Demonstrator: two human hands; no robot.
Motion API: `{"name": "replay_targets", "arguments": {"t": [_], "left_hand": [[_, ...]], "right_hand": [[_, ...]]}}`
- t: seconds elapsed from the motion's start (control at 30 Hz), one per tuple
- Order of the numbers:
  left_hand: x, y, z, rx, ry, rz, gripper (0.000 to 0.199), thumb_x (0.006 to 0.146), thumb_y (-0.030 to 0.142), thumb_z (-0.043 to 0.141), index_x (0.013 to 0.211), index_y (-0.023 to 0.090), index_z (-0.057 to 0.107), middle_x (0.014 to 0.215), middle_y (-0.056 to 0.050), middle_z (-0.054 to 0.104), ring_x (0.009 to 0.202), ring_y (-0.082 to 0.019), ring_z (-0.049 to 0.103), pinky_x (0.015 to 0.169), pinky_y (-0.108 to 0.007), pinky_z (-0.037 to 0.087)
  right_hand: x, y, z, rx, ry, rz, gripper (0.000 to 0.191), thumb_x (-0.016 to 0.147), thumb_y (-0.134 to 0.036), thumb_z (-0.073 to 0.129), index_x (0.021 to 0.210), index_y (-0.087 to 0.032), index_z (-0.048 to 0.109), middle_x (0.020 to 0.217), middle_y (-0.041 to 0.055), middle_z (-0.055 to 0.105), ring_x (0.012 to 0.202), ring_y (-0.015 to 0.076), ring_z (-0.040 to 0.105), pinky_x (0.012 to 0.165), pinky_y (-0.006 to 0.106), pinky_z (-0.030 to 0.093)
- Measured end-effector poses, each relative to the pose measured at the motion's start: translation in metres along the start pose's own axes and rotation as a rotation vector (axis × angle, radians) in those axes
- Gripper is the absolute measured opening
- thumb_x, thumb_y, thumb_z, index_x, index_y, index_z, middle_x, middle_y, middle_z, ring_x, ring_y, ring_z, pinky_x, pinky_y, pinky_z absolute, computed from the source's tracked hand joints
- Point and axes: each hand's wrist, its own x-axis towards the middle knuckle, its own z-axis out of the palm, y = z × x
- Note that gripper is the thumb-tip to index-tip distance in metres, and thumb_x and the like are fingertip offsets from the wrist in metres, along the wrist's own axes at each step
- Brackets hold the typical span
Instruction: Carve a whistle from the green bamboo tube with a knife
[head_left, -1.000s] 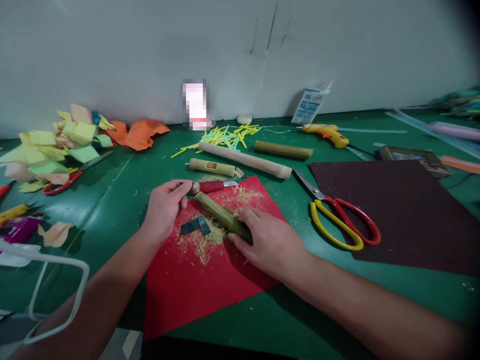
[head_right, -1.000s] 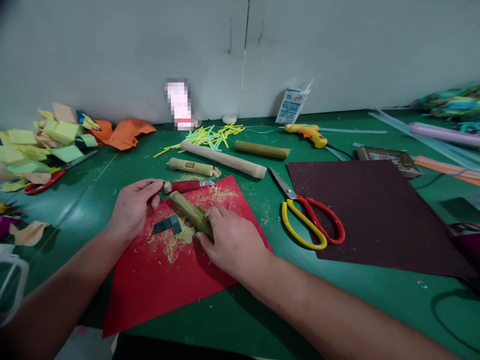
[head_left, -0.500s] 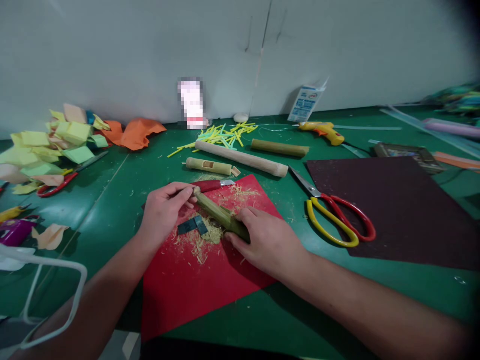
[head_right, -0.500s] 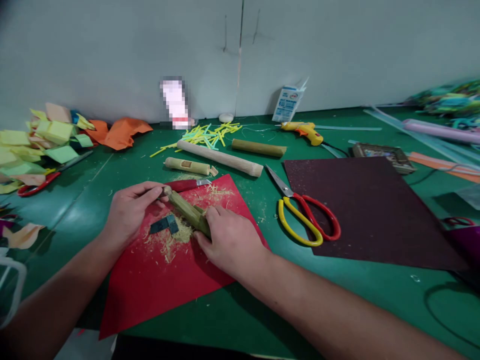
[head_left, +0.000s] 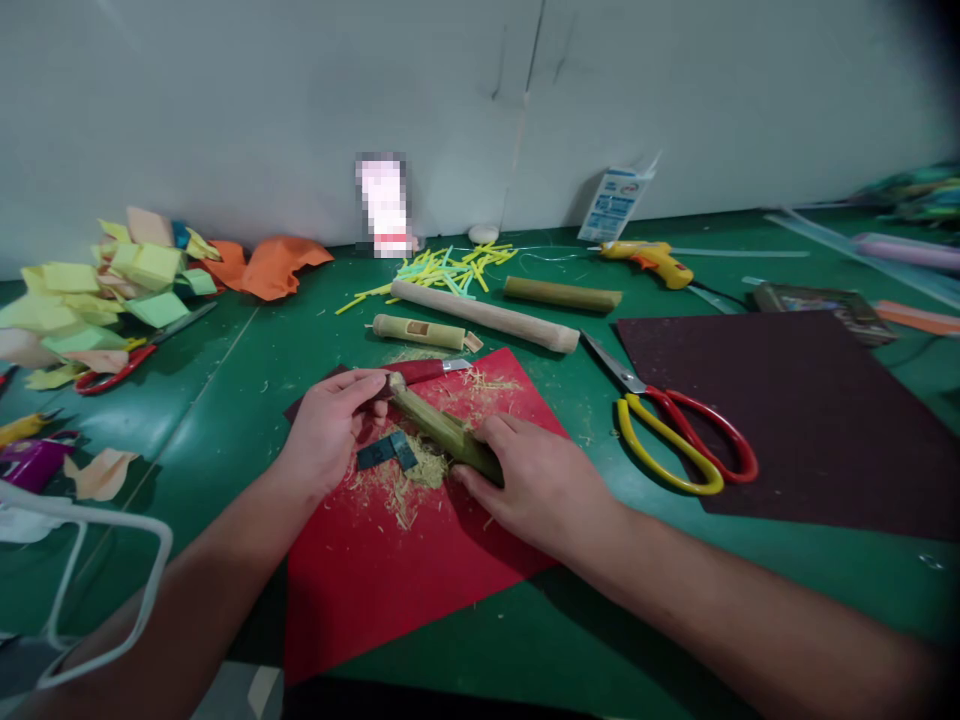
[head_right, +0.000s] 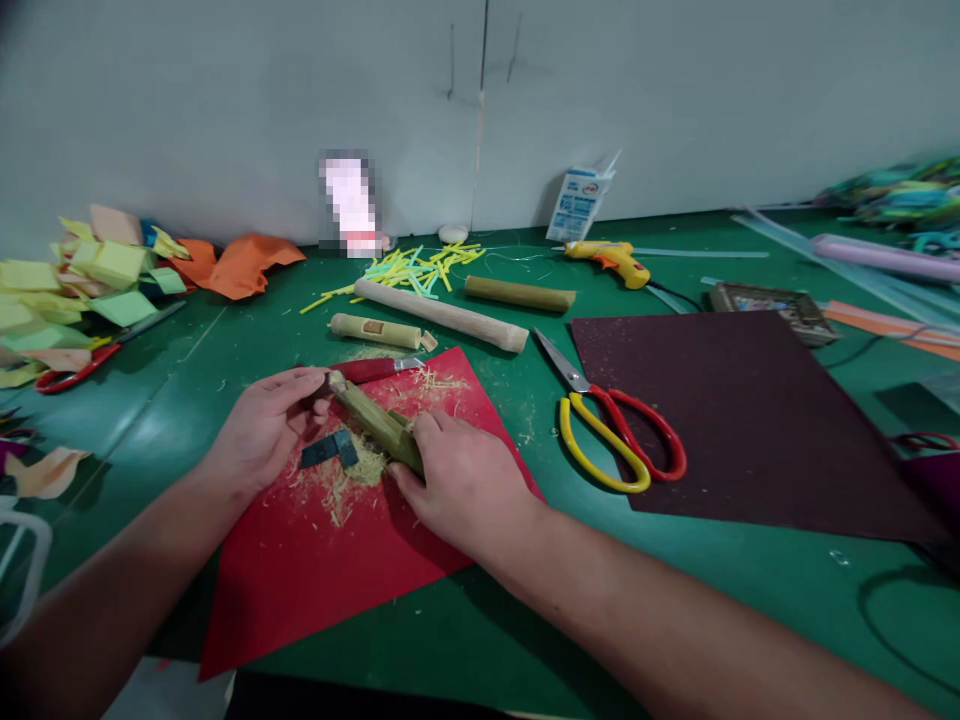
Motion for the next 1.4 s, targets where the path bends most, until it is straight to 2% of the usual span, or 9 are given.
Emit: {"name": "replay_targets", "arguments": {"t": [0.13,0.4,0.6,0.73,0.83,0.93,1.0,1.4], "left_hand": [[-0.002,-0.001,0.002,-0.03,-0.012,-0.003,0.023,0.068,0.026,0.076,0.083,0.011,0.068,0.068,-0.002,0.062,0.051,-0.005,0.051,0.046,-0.015,0.041],[-0.005,-0.002,0.004,0.057,0.023,-0.014,0.024,0.068,0.028,0.075,0.084,0.014,0.064,0.064,-0.002,0.066,0.055,-0.011,0.062,0.05,-0.017,0.047],[-0.006,-0.006,-0.001,0.339,-0.007,0.181,0.02,0.076,0.032,0.069,0.086,0.016,0.063,0.065,-0.001,0.066,0.06,-0.011,0.062,0.053,-0.018,0.047],[-0.006,-0.007,-0.004,0.514,0.006,0.265,0.02,0.079,0.036,0.066,0.089,0.018,0.064,0.075,-0.001,0.066,0.065,-0.013,0.062,0.06,-0.023,0.05],[-0.008,-0.005,-0.006,0.739,0.001,0.449,0.015,0.085,0.032,0.06,0.091,0.02,0.065,0.085,-0.002,0.066,0.074,-0.014,0.062,0.07,-0.027,0.051],[-0.009,-0.001,-0.008,0.921,-0.076,0.661,0.014,0.088,0.024,0.054,0.094,0.02,0.067,0.097,-0.003,0.066,0.091,-0.016,0.061,0.084,-0.029,0.048],[-0.008,0.001,-0.009,0.97,-0.122,0.745,0.016,0.089,0.021,0.053,0.096,0.019,0.067,0.1,-0.004,0.065,0.095,-0.016,0.06,0.088,-0.029,0.046],[-0.002,-0.003,-0.018,1.166,-0.139,0.861,0.018,0.087,0.019,0.057,0.102,0.015,0.067,0.104,-0.006,0.062,0.096,-0.016,0.06,0.09,-0.029,0.048]], "right_hand": [[0.0,-0.001,-0.002,-0.002,0.003,-0.002,0.022,0.083,-0.041,0.057,0.092,-0.02,0.056,0.088,0.0036,0.066,0.074,0.0196,0.062,0.054,0.03,0.032],[0.0,-0.002,-0.002,-0.022,0.014,-0.007,0.022,0.083,-0.041,0.056,0.089,-0.02,0.055,0.086,0.0037,0.065,0.074,0.02,0.061,0.053,0.03,0.03],[0.0,-0.002,-0.003,-0.003,-0.008,-0.011,0.023,0.083,-0.04,0.056,0.094,-0.02,0.056,0.09,0.0036,0.066,0.077,0.0214,0.062,0.055,0.03,0.032],[-0.001,-0.001,-0.003,-0.005,0.007,-0.013,0.023,0.083,-0.04,0.056,0.092,-0.019,0.056,0.089,0.0041,0.066,0.078,0.0216,0.062,0.056,0.03,0.032],[-0.001,-0.001,-0.002,-0.002,0.014,-0.019,0.022,0.083,-0.04,0.056,0.092,-0.02,0.056,0.089,0.004,0.066,0.077,0.0213,0.062,0.055,0.03,0.032],[0.0,-0.001,-0.001,-0.009,0.017,-0.02,0.023,0.083,-0.041,0.057,0.093,-0.02,0.056,0.089,0.0041,0.066,0.076,0.0211,0.062,0.054,0.03,0.031],[0.0,-0.001,-0.001,-0.009,0.02,-0.018,0.024,0.083,-0.041,0.057,0.093,-0.02,0.056,0.088,0.004,0.066,0.076,0.021,0.062,0.054,0.03,0.031],[-0.001,0.001,0.001,-0.017,0.036,-0.024,0.023,0.082,-0.041,0.058,0.089,-0.02,0.055,0.085,0.0034,0.064,0.073,0.0192,0.06,0.053,0.029,0.029]]}}
